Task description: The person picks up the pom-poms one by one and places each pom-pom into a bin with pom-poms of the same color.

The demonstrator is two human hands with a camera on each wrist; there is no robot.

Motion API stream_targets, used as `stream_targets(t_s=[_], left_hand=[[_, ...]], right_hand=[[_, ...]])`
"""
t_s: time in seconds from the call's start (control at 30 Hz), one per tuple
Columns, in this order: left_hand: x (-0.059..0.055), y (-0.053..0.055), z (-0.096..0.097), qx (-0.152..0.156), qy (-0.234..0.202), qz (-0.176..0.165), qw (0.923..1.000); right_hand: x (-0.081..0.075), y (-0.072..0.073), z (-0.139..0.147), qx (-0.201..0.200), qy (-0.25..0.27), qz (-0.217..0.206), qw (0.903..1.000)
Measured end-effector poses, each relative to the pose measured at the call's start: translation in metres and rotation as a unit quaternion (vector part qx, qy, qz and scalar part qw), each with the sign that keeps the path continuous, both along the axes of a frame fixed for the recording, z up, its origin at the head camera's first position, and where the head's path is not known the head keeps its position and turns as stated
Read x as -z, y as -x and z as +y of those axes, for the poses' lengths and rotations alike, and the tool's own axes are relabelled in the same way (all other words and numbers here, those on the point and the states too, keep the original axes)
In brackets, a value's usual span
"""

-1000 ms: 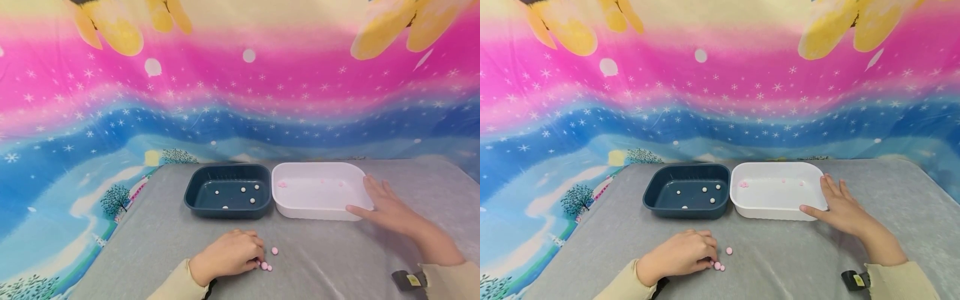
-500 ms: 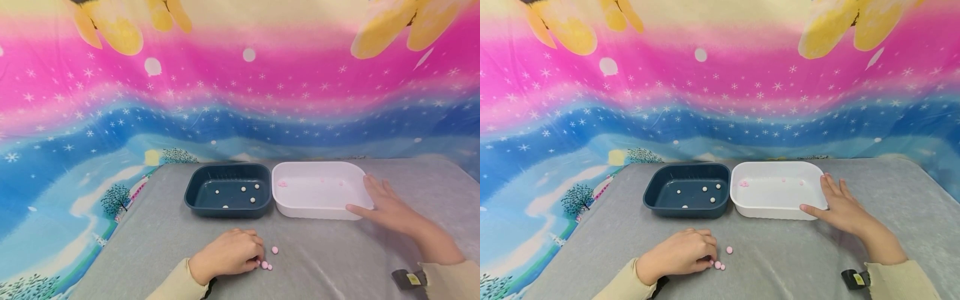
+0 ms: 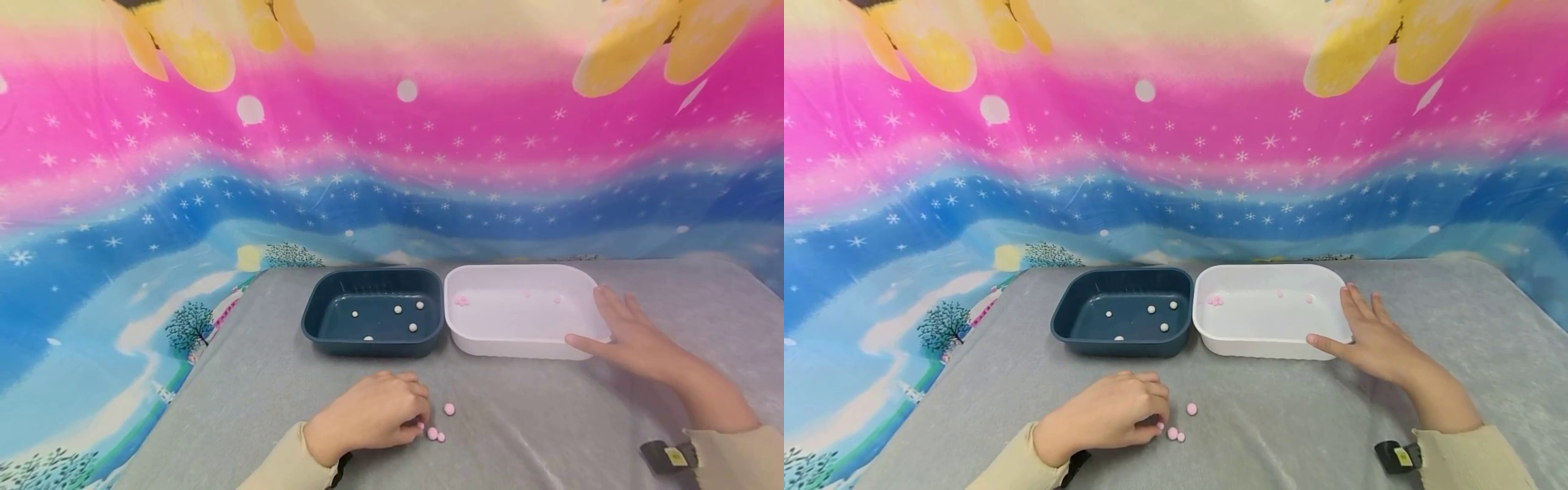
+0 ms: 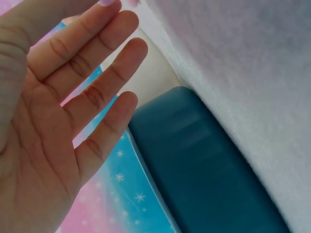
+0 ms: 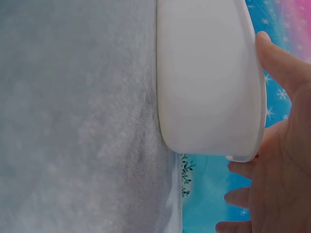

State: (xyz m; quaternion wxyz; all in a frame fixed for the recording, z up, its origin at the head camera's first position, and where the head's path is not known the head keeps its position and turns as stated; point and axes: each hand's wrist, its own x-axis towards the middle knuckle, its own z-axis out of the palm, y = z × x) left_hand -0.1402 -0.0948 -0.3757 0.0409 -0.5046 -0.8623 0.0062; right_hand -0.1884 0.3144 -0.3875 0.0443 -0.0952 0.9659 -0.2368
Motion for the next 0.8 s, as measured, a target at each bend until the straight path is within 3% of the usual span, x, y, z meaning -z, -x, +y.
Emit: stream_targets(t_s=[0.27,0.8], left_hand=[[-0.004,0.0,0.001,0.006,-0.009,0.027,0.9996],[-0.015,-0.004,-0.005,-0.016,-0.011,0.022,0.9996]], right_hand=[[0.001,-0.001,0.004,0.004,0.004,0.002,1.0],[-0.002,-0.002,-0.002,0.003,0.003,0.009,1.0]])
